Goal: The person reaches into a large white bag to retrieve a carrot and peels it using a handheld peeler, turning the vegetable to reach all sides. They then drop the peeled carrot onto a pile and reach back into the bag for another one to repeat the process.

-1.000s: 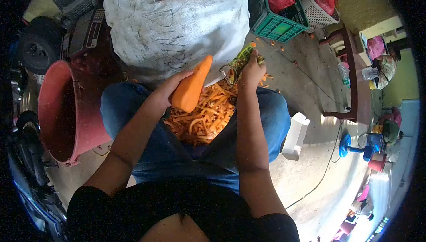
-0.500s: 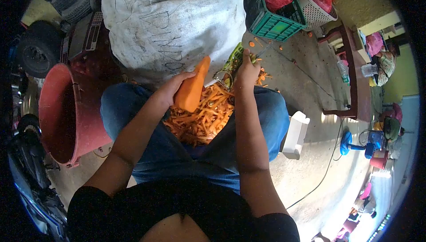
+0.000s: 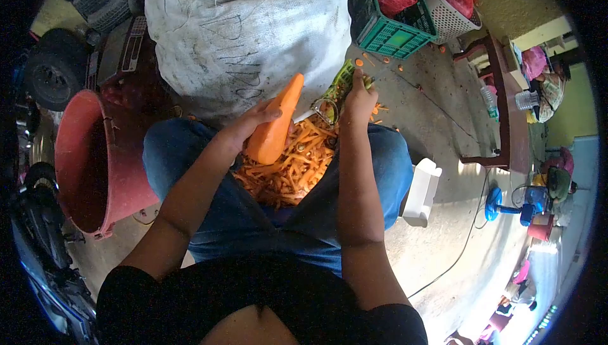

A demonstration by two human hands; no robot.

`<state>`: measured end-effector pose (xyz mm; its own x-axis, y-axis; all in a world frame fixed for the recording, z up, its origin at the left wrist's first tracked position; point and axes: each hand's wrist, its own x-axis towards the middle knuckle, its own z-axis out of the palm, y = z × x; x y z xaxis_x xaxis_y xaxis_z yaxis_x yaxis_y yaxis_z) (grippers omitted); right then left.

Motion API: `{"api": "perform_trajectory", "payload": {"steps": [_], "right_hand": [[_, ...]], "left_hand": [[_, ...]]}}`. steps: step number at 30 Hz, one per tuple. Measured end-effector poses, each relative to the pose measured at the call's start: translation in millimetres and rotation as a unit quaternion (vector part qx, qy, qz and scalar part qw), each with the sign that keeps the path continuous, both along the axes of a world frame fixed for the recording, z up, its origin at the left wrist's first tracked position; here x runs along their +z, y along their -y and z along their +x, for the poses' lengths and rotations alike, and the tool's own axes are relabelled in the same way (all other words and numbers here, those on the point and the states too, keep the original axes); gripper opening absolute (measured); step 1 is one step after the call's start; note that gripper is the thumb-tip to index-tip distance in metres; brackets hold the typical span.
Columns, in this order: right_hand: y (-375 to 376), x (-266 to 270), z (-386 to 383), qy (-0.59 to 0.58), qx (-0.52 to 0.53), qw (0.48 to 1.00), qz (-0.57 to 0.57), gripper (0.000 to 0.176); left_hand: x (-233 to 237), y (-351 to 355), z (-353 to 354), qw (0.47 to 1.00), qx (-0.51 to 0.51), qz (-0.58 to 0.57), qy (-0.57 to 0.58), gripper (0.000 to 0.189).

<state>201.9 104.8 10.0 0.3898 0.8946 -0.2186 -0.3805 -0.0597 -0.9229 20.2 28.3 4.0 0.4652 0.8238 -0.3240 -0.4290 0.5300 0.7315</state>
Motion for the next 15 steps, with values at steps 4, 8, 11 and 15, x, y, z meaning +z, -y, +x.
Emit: {"api": "perform_trajectory", "payload": {"steps": [4,8,11,15], "right_hand": [[0.4,-2.5,6.4,0.310,0.117,0.941,0.064,0.023],[12.4,4.0,-9.1,0.512,0.207,0.826,0.110,0.021],[17.0,6.9,-13.0,0.565,0.241,0.779,0.125,0.018],[21.4,8.4,-15.5,0.538,0.280,0.781,0.153,0.015]], "left_hand": [[0.5,-3.8,-4.4,0.985,0.004,0.128,-0.113,0.058],[10.9,-1.7,-4.7,0.983,0.042,0.128,-0.124,0.058],[0.2,-5.4,-6.2,0.976,0.051,0.161,-0.136,0.057],[-5.7,-10.6,-10.4,0.941,0.048,0.230,-0.242,0.053]]}}
